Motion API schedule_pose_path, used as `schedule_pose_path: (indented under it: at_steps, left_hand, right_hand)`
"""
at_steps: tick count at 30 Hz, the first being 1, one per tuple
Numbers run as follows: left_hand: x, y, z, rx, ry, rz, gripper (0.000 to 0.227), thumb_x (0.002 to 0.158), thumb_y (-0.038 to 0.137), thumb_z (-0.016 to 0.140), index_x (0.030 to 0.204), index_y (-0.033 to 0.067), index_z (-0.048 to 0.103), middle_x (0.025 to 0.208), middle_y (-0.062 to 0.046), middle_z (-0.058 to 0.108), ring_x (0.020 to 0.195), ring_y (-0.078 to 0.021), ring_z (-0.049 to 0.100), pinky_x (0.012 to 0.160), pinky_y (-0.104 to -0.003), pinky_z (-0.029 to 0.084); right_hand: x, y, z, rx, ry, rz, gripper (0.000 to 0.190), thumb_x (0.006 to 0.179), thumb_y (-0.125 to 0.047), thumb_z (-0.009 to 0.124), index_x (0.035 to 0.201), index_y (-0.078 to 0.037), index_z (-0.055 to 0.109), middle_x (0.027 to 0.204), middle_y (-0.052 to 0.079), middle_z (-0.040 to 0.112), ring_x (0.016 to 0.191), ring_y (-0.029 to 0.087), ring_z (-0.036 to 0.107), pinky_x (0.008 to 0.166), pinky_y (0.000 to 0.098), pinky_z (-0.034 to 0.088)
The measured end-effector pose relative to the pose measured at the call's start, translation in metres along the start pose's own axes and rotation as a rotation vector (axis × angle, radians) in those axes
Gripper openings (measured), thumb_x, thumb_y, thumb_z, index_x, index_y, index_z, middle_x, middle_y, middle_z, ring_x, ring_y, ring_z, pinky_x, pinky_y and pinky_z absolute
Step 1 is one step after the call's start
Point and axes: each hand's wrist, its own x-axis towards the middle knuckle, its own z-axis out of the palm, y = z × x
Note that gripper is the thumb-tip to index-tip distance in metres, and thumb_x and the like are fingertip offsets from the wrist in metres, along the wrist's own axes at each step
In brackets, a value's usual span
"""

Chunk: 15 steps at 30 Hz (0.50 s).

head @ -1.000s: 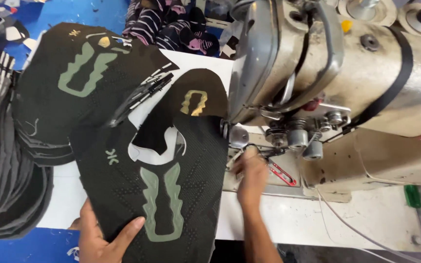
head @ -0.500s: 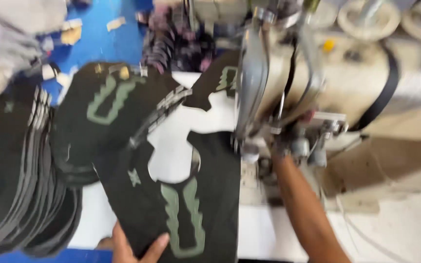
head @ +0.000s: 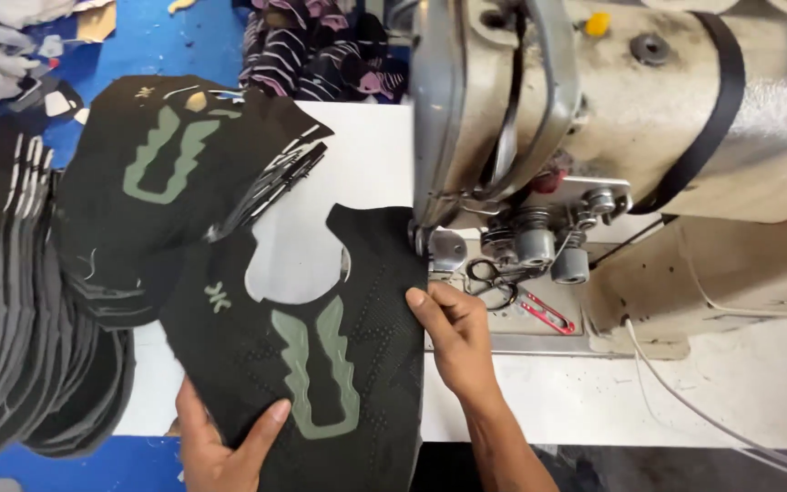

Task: The person repeatedly picks black shoe insole parts from a stack, aligns them under the presser foot of an industrial sewing machine, and sews along the edges. After each stitch, the person removes the part and places it on a growing pile of finished pieces. The process is repeated for multiple insoles throughout the clip.

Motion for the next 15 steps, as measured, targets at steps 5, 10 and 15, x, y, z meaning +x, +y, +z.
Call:
schedule_pose_path:
  at_steps: [5,10,15]
  left_hand:
    - [0.009,0.009,0.009,-0.057,0.031,-0.045,0.094,0.077,-0.008,0.072,0.158,-0.0045,0.023,0.141,-0.025,0.056,0.123,-0.0277,0.063,0.102,-0.039,0.053]
    - [0.024,0.010,0.018,-0.052,0.043,0.127,0.093,0.088,-0.003,0.068,0.160,-0.0009,0.011,0.144,-0.026,0.048,0.122,-0.0261,0.062,0.103,-0.035,0.054]
    - [0.034,0.001,0.012,0.025,0.024,0.058,0.058,0.094,0.003,0.071,0.148,-0.0034,0.049,0.127,-0.020,0.064,0.107,-0.0189,0.065,0.089,-0.031,0.054]
  right_hand:
    - [0.002,-0.005,0.000,-0.117,0.030,-0.046,0.036,0.103,-0.017,0.066,0.072,-0.005,0.052,0.071,-0.009,0.040,0.068,0.003,0.032,0.059,0.0260,0.026]
    - [-0.003,-0.005,-0.003,-0.125,0.000,-0.026,0.033,0.103,-0.018,0.066,0.075,-0.003,0.057,0.071,-0.009,0.046,0.068,0.004,0.037,0.059,0.0250,0.029]
    - [-0.025,0.010,-0.002,-0.093,-0.020,0.056,0.029,0.101,-0.019,0.064,0.079,0.000,0.065,0.070,-0.007,0.053,0.068,0.004,0.042,0.060,0.0247,0.034]
